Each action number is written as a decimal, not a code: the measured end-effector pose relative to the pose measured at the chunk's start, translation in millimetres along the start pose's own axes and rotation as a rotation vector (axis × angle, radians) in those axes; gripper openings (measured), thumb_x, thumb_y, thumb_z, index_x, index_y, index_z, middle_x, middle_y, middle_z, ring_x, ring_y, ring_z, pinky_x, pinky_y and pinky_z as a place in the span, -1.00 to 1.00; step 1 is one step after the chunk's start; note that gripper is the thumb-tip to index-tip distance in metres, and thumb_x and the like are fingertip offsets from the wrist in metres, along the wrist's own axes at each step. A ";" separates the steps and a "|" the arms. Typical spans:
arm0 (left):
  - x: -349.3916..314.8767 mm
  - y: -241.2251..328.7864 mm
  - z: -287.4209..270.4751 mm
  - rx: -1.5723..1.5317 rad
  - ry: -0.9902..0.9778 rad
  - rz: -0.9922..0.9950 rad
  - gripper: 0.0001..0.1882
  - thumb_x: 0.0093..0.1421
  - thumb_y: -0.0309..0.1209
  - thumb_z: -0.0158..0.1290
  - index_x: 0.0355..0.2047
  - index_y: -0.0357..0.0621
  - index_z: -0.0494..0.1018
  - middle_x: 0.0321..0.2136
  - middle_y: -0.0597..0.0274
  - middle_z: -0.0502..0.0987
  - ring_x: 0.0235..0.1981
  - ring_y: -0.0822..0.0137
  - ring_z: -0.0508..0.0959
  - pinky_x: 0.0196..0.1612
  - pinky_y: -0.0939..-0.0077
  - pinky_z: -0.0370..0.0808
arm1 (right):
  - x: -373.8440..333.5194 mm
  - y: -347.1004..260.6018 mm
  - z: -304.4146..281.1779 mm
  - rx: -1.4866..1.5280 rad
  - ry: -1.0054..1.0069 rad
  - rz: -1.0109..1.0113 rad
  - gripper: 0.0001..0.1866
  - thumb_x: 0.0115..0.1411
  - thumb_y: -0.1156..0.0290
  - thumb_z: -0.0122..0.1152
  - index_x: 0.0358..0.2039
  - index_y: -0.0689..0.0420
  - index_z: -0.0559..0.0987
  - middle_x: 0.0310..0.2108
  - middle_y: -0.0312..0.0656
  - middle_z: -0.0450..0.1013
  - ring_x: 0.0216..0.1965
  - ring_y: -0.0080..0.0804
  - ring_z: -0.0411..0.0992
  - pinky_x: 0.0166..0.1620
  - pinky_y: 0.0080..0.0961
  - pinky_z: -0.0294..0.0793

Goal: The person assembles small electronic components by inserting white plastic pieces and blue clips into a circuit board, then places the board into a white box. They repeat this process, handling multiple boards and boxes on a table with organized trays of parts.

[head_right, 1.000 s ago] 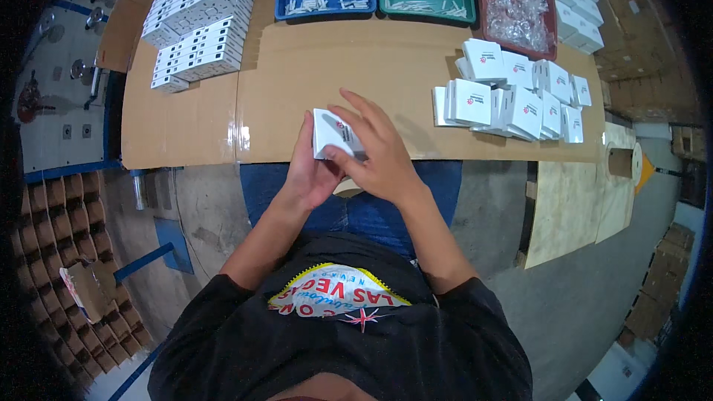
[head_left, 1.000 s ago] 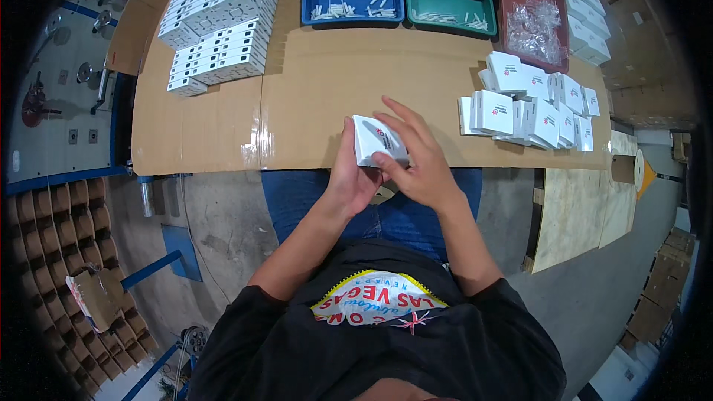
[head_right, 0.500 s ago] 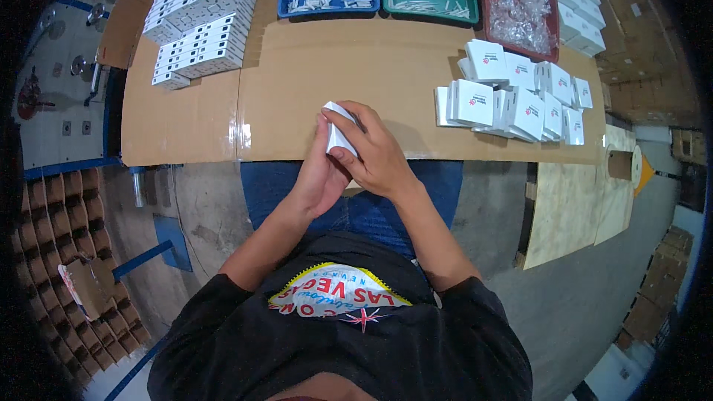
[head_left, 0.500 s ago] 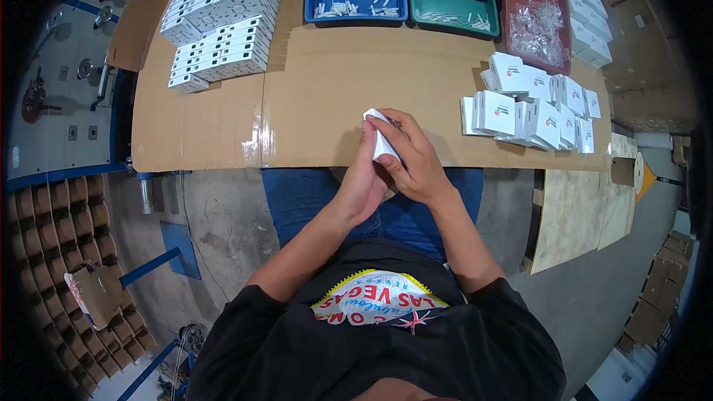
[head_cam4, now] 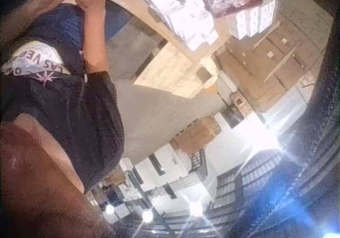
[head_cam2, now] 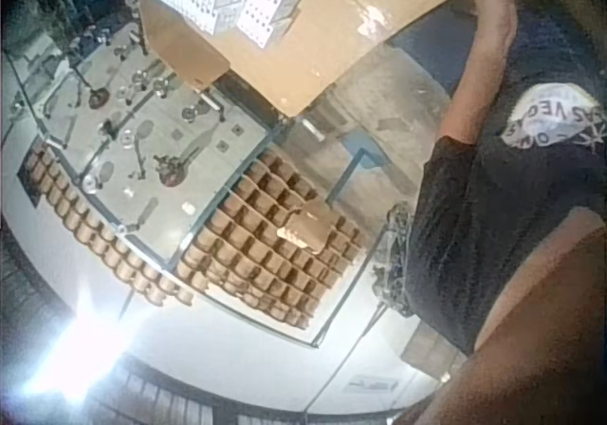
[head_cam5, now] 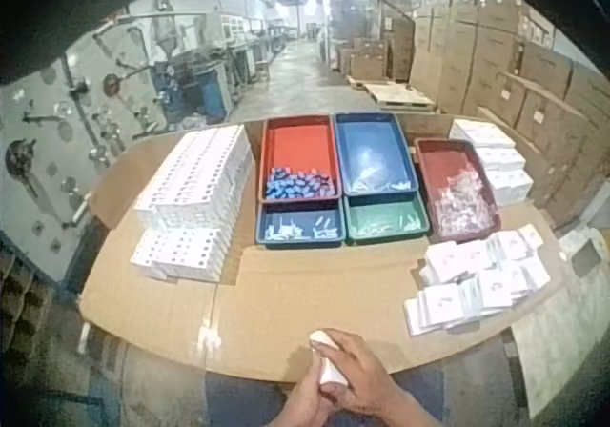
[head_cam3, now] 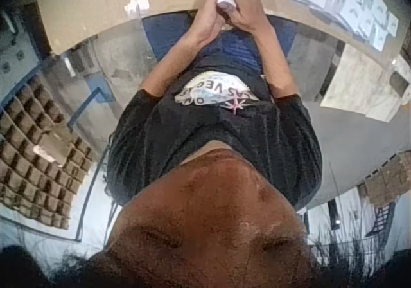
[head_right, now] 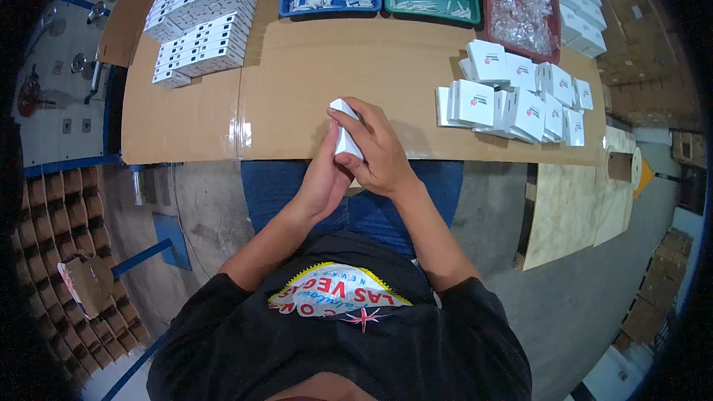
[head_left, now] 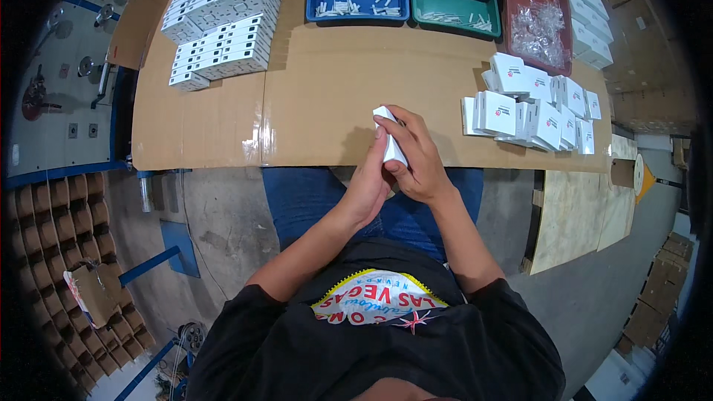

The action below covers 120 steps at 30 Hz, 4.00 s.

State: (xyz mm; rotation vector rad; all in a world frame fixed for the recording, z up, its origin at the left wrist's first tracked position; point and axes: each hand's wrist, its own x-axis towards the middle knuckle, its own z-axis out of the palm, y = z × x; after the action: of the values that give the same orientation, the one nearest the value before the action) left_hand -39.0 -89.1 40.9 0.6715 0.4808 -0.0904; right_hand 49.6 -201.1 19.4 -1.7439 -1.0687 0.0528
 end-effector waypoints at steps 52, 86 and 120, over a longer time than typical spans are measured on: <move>5.3 3.5 -12.8 0.665 -0.030 0.654 -0.19 0.31 -0.34 -0.06 0.52 -0.22 -0.06 0.46 -0.06 0.08 0.47 0.09 0.15 0.50 0.20 0.04 | 6.2 -25.3 -5.5 0.366 0.086 0.211 -0.40 0.47 0.11 0.07 0.39 0.18 0.37 0.45 0.16 0.19 0.49 0.04 0.15 0.48 -0.15 0.08; 23.0 9.7 13.9 0.557 0.012 0.681 -0.31 0.56 -0.10 -0.33 0.53 -0.23 -0.09 0.50 -0.05 0.03 0.50 0.08 0.09 0.50 0.23 0.04 | 30.4 -26.0 2.9 0.419 0.122 0.191 -0.21 0.54 -0.19 -0.27 0.48 0.20 0.26 0.54 0.16 0.00 0.56 0.07 -0.02 0.51 -0.16 -0.05; 26.4 -14.7 1.3 0.531 0.078 0.783 -0.21 0.57 0.10 -0.37 0.57 -0.14 -0.20 0.48 -0.07 0.07 0.43 0.06 0.22 0.45 0.20 0.18 | 28.1 -31.3 18.5 0.454 0.128 0.236 -0.46 0.50 0.23 0.07 0.41 0.15 0.38 0.48 0.21 0.11 0.52 0.06 0.07 0.46 -0.17 0.12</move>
State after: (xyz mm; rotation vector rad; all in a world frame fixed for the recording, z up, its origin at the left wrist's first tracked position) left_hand -18.5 -99.5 21.3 1.3472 0.2370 0.5675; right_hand 37.7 -166.7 47.4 -1.4282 -0.6874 0.3043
